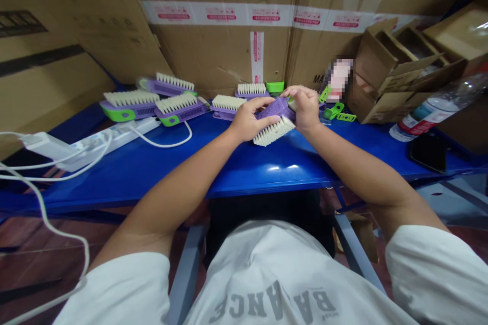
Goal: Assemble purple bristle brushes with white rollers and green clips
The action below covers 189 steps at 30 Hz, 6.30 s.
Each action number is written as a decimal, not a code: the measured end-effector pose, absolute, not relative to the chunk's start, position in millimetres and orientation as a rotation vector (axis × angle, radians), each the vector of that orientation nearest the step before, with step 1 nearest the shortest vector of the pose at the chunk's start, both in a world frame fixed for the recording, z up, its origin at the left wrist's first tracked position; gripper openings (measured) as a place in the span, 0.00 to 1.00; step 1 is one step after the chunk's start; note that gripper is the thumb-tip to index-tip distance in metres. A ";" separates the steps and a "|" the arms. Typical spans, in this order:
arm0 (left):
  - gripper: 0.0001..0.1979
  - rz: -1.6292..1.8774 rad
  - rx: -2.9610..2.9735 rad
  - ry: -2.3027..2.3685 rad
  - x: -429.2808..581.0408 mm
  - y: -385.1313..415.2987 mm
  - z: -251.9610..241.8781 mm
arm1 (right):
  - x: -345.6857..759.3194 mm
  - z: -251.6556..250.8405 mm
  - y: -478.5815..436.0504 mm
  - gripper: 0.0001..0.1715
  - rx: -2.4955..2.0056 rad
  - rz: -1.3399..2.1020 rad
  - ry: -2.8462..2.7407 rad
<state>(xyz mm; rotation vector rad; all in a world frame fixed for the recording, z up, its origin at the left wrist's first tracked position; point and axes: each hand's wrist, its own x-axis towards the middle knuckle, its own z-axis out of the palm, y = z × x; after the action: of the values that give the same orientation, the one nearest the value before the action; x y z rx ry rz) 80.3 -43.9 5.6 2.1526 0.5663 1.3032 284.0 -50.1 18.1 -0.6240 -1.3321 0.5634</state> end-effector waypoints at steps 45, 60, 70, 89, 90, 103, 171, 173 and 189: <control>0.28 1.326 2.277 0.604 78.7 -48.2 6.9 | 280.8 15.9 -50.6 0.29 -0.563 0.593 -1.318; 0.26 1.333 2.228 0.569 79.7 -49.1 8.6 | 280.7 16.6 -52.5 0.29 -0.572 0.631 -1.309; 0.25 1.350 2.221 0.617 78.3 -46.9 9.1 | 285.2 20.8 -53.0 0.32 -0.641 0.760 -1.323; 0.25 1.418 2.163 0.724 77.4 -40.7 5.0 | 284.1 29.8 -61.4 0.38 -0.842 1.322 -1.279; 0.25 1.417 2.163 0.726 77.2 -40.6 4.8 | 284.2 29.4 -61.1 0.38 -0.840 1.324 -1.281; 0.24 1.385 2.173 0.739 75.7 -40.1 4.3 | 282.0 28.8 -61.4 0.35 -0.839 1.315 -1.253; 0.37 1.825 1.698 0.762 58.7 -10.2 12.0 | 327.2 5.0 -14.5 0.20 -1.133 0.507 -1.660; 0.36 1.833 1.657 0.737 60.3 -11.8 12.3 | 328.6 1.0 -15.3 0.27 -1.217 0.386 -1.812; 0.38 1.835 1.596 0.631 61.7 -3.9 5.1 | 317.1 8.4 -35.5 0.29 -1.470 0.120 -2.224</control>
<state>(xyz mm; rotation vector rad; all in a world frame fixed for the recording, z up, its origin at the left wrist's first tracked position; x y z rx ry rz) 61.7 -3.9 5.1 1.5964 0.6313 1.8350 317.1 -35.5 8.4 -1.4695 -2.2240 0.1204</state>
